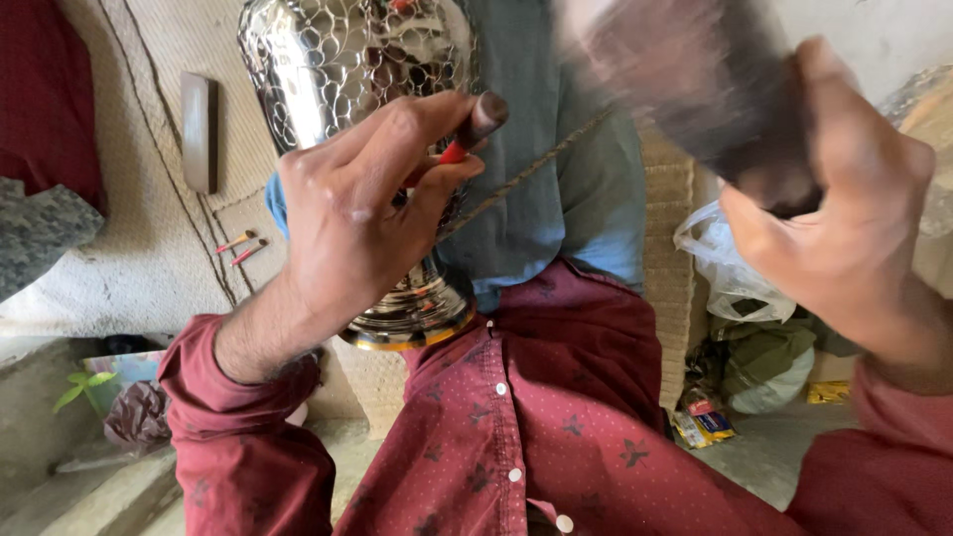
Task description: The person sits on the floor with a silver-plated brass vase held between their legs and presses a red-handled chisel against its patterned surface, striking the chisel with a wooden mallet to chase the decorative design. They reposition the chisel around the vase body and continue hammering throughout the episode.
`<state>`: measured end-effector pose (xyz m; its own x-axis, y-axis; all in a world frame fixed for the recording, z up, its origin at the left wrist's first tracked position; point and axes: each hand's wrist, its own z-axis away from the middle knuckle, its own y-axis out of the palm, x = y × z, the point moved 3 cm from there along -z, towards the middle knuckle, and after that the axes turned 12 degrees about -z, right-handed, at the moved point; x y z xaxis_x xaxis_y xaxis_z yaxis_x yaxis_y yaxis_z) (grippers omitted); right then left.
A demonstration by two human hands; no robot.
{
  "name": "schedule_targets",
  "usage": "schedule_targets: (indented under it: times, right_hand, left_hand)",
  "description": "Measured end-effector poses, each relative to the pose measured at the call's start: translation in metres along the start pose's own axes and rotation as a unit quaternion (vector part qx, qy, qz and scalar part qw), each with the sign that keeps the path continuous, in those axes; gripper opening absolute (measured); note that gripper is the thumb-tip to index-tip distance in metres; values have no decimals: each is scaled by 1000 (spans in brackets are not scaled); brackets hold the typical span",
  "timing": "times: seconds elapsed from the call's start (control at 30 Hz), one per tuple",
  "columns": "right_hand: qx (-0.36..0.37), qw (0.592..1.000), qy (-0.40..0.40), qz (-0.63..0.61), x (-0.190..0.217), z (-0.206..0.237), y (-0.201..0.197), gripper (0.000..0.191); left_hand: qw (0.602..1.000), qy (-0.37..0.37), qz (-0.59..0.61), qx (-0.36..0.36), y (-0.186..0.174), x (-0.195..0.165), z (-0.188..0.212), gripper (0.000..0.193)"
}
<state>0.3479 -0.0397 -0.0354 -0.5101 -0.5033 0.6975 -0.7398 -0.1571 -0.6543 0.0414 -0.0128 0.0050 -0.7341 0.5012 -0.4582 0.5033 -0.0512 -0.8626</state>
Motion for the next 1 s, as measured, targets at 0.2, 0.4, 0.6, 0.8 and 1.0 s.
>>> schedule_targets:
  times: [0.2,0.4,0.6,0.8,1.0]
  right_hand:
    - [-23,997,57,-54,-16,24,17,77]
    - [-32,984,157,-72,-31,57,59,87]
    - [-246,900,167,-318,-51,112,156,41]
    - [-288,859,232,-355,-53,138,175,40]
    - [-279,857,241,-360,-24,121,153,43]
  left_hand:
    - [999,-8,-32,41,4,3,-4,34]
    - [975,-32,212,61,-3,18,-17,32]
    - [983,81,137,89,-10,16,-31,41]
    - [976,148,36,154,11,6,-44,56]
    - [948,222,-2,229,28,7,-56,63]
